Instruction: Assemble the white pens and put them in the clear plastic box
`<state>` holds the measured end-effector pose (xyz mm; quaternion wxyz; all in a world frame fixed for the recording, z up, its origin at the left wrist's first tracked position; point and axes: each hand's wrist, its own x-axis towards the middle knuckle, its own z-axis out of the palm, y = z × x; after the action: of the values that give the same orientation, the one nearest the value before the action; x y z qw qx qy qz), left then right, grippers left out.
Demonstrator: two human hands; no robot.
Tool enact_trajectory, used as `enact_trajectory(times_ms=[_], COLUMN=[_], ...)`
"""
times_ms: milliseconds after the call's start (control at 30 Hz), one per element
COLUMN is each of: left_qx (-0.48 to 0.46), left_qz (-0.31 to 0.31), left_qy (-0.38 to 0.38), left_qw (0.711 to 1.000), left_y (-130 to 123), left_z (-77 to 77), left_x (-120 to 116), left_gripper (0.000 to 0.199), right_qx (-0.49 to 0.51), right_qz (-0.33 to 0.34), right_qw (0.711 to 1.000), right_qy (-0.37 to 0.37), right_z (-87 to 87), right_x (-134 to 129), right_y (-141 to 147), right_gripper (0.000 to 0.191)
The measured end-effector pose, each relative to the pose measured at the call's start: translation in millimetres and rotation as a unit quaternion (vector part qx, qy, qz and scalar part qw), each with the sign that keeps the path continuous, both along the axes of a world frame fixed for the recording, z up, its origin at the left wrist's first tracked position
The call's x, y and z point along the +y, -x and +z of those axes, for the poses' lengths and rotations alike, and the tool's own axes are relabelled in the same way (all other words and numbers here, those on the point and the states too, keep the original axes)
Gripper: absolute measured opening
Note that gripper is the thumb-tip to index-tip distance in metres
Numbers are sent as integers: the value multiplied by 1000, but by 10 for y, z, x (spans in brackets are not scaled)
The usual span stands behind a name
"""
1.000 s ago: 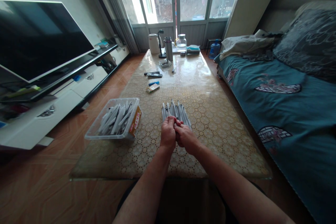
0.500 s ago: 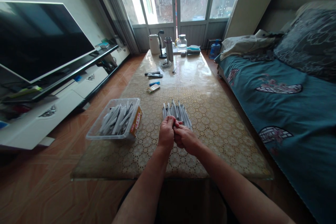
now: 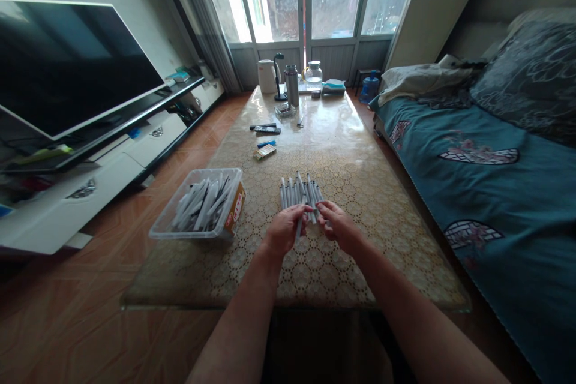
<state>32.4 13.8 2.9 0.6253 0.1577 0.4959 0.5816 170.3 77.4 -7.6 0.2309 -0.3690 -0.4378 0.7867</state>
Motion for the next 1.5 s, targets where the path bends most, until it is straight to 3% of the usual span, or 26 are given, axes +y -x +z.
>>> enact_trajectory(times_ms=[67, 167, 233, 300, 467, 567, 667, 933, 1100, 1367, 1500], left_qx=[-28, -88, -135, -151, -22, 36, 24, 74, 84, 71, 55], left_qz=[-80, -120, -101, -55, 43, 125, 182, 190, 183, 214, 223], left_qy=[5, -3, -15, -36, -78, -75, -63, -39, -33, -24, -19], left_qw=[996, 989, 986, 986, 996, 989, 981, 978, 979, 974, 973], left_y=[-17, -38, -49, -69, -160, -176, -141, -70, -76, -75, -73], left_z=[27, 36, 22, 2, -34, -38, -30, -20, -30, -43, -31], left_x=[-25, -48, -49, -40, 1, 26, 36, 20, 23, 34, 27], left_gripper=[27, 27, 24, 23, 33, 29, 36, 43, 45, 47, 46], right_qx=[26, 55, 72, 95, 120, 109, 91, 72, 18, 56, 68], right_qz=[-22, 21, 30, -3, -90, -57, -14, 32, 22, -14, -31], right_qw=[999, 998, 997, 994, 983, 987, 990, 983, 994, 998, 996], right_qy=[-4, -5, 12, 49, 108, 106, 108, 168, 102, 30, 50], right_z=[27, 48, 26, -21, -97, -68, -26, -17, -62, -87, -54], right_x=[70, 114, 125, 133, 97, 37, 1, 26, -26, -115, -110], right_y=[-17, -51, -67, -69, -13, 18, 19, 25, 76, 120, 122], right_gripper=[43, 35, 33, 33, 33, 30, 22, 8, 38, 42, 41])
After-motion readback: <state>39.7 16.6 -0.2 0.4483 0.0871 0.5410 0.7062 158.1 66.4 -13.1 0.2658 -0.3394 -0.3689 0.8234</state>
